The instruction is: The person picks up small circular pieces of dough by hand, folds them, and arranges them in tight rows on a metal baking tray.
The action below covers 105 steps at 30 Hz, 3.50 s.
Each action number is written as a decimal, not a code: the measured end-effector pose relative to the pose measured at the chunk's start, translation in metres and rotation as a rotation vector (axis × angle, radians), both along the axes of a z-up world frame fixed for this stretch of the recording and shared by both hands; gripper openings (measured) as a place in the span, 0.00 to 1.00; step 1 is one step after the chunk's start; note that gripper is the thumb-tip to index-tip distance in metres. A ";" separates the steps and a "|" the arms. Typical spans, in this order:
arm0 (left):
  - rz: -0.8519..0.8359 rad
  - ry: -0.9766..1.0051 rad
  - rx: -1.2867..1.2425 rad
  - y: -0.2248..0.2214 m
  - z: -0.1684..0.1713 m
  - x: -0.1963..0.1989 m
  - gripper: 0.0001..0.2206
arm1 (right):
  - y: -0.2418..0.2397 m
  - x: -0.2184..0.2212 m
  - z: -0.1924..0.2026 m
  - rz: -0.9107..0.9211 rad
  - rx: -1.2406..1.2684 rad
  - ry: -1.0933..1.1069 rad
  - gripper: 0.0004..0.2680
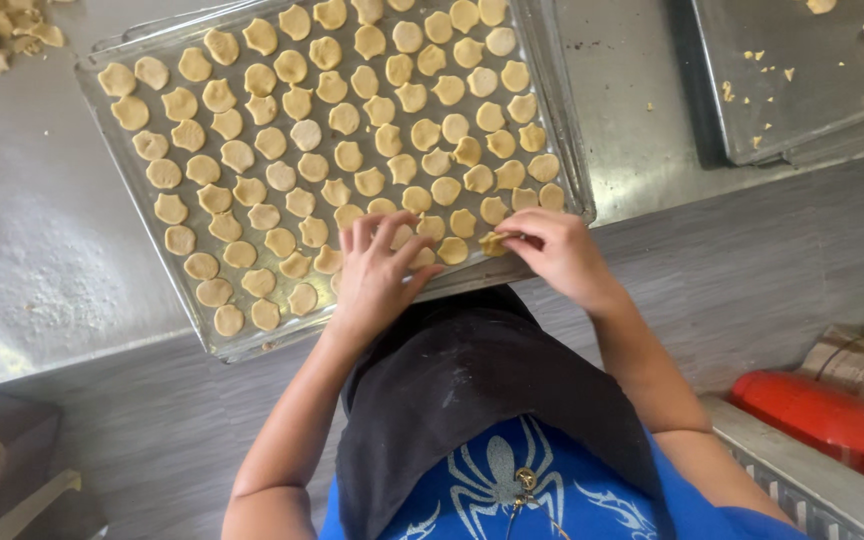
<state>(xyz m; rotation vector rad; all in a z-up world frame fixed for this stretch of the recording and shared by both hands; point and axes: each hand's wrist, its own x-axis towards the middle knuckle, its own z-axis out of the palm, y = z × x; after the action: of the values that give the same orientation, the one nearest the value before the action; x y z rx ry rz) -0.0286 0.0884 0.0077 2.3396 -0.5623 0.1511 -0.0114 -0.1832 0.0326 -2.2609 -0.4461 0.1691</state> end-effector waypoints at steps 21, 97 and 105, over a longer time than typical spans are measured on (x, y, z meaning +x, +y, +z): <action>-0.181 -0.015 -0.042 -0.122 0.013 0.037 0.16 | -0.105 0.013 -0.003 -0.314 0.063 -0.046 0.06; 0.536 0.042 -0.021 -0.009 0.002 0.020 0.23 | -0.061 0.101 -0.027 -0.206 -0.130 -0.001 0.10; 1.212 0.370 -0.051 0.182 -0.022 -0.039 0.18 | -0.052 0.114 -0.058 -0.282 -0.196 -0.046 0.09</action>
<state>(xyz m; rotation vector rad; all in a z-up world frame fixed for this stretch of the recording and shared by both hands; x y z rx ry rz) -0.0680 0.2708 -0.0141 2.2538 1.0572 0.2583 0.1031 -0.2355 -0.0259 -2.4952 -0.1344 0.0165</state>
